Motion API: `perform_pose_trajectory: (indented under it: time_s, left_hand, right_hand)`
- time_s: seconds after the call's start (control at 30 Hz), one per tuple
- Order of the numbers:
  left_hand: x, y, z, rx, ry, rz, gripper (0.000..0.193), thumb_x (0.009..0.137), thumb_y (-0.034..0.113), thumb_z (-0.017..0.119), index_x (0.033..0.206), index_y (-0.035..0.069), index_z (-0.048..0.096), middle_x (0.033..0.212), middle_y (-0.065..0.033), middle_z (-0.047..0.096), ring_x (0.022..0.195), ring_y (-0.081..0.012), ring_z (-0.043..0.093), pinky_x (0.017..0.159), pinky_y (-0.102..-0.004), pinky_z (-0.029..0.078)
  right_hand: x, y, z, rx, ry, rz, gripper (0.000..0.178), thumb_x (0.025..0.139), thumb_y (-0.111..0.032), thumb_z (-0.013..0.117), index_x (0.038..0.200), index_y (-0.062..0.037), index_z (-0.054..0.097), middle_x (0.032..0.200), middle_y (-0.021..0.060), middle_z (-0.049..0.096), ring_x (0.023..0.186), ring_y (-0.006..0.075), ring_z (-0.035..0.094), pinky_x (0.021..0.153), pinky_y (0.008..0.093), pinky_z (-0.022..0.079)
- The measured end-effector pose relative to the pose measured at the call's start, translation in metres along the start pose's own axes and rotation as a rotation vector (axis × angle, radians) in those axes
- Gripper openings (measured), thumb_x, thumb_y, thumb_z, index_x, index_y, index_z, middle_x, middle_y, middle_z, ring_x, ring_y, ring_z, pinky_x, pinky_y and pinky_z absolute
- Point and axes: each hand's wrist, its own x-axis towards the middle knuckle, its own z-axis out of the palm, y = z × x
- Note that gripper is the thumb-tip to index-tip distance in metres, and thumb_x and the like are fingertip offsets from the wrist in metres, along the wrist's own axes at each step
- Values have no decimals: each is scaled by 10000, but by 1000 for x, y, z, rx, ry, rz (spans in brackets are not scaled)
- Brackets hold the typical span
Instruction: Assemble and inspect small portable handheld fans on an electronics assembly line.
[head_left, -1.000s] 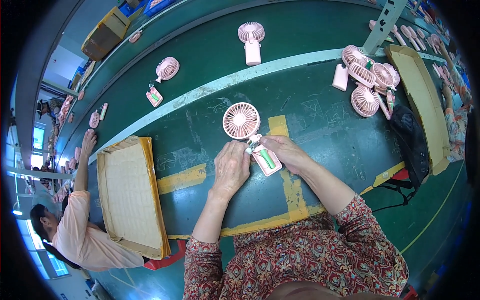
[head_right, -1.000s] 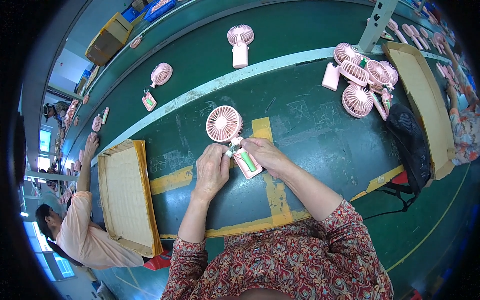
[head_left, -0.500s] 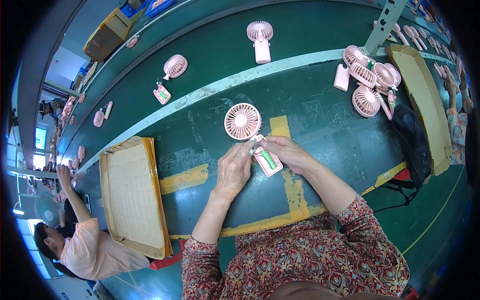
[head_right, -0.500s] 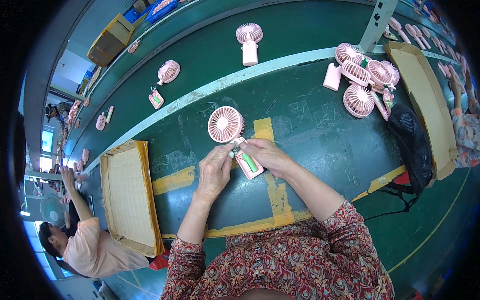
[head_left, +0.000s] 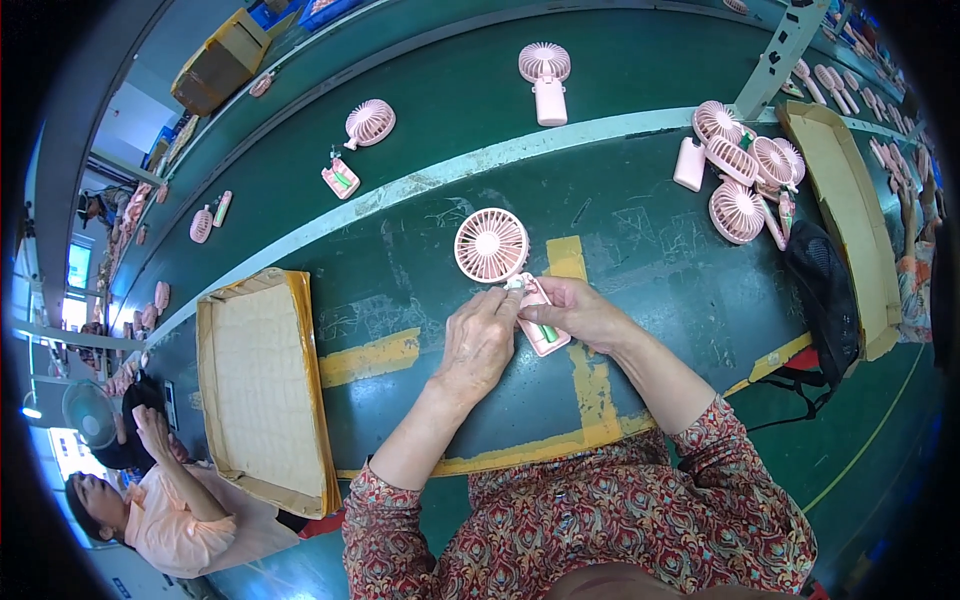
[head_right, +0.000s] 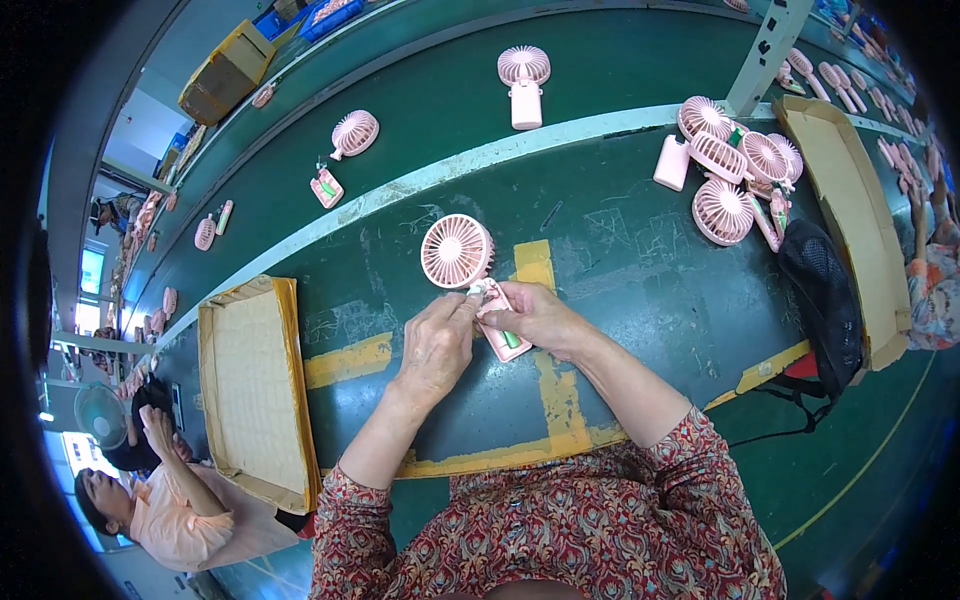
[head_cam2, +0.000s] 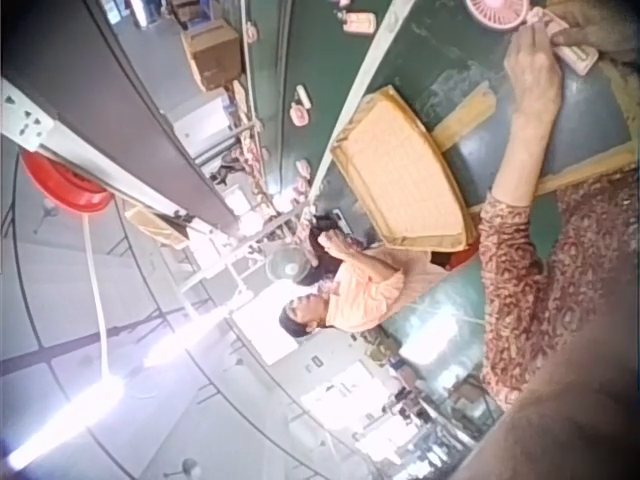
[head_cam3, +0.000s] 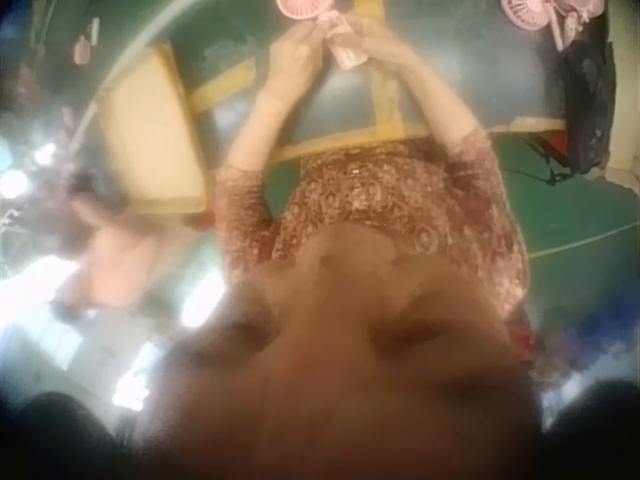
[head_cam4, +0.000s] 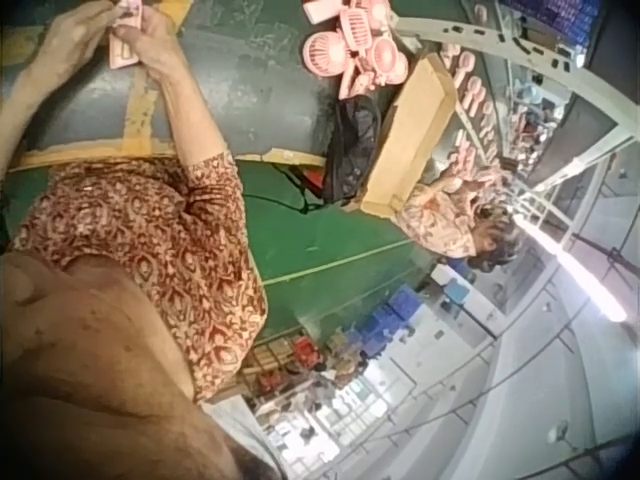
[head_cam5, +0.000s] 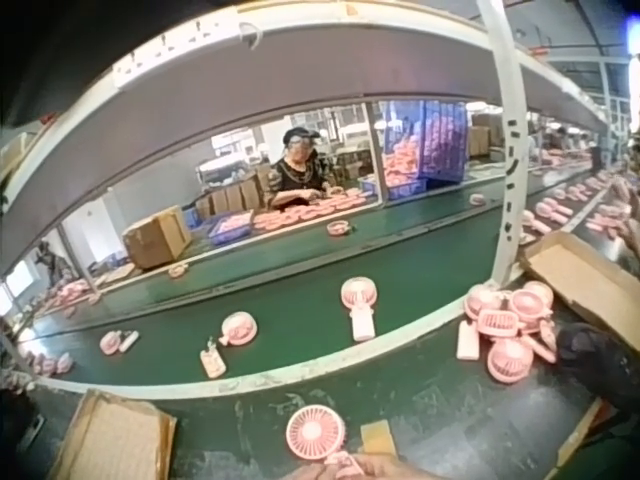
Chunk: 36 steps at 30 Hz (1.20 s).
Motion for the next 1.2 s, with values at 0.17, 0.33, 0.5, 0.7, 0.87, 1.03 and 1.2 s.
perform_pose_trajectory:
  time_s: [0.17,0.33,0.5,0.7,0.87,1.03,1.2]
  left_hand:
    - [4,5,-4,56,-110,-24,292,697,-17,601,988,-37,604,847,-142,585,768,-296,608,661,-385,507]
    - [9,10,-5,87,-158,-4,273,697,-9,585,968,-39,594,849,-147,575,771,-301,600,666,-396,500]
    - [13,9,-4,116,-194,38,166,694,21,574,844,-51,582,813,-155,555,775,-285,595,667,-389,506]
    - [21,9,-7,107,-275,66,123,662,-27,571,785,-43,574,814,-163,558,792,-316,595,648,-405,504]
    - [23,0,-10,20,-270,38,144,685,24,609,804,-56,621,819,-187,585,796,-319,619,667,-397,519]
    - [26,-2,-14,6,-287,-43,199,713,-13,591,908,-1,628,862,-157,623,779,-328,629,654,-402,519]
    - [27,-7,-14,-130,-228,-110,179,735,27,593,902,41,655,866,-116,637,773,-331,627,688,-398,513]
  right_hand:
    - [-2,-2,2,7,-4,-21,228,885,-52,565,1105,-1,538,956,51,626,841,98,601,727,236,495]
    - [-1,4,-2,-49,-5,-45,226,890,-68,564,1106,-8,542,930,28,616,810,75,575,691,226,472]
    - [-3,0,5,-78,24,-46,235,892,-56,557,1121,-6,540,919,15,612,818,66,556,694,218,457]
    - [-5,-2,7,-143,83,-74,234,890,-19,530,1123,4,540,930,16,609,833,65,548,703,215,452]
    - [-3,-2,8,-97,66,-67,211,887,-36,540,1093,8,546,930,34,616,820,76,565,698,226,460]
    - [-4,-4,7,-87,83,-23,198,888,-57,550,1075,9,544,929,52,625,799,87,584,688,237,468]
    - [-5,-4,7,-58,54,-6,201,888,-56,549,1078,7,541,920,54,626,789,82,584,671,233,473]
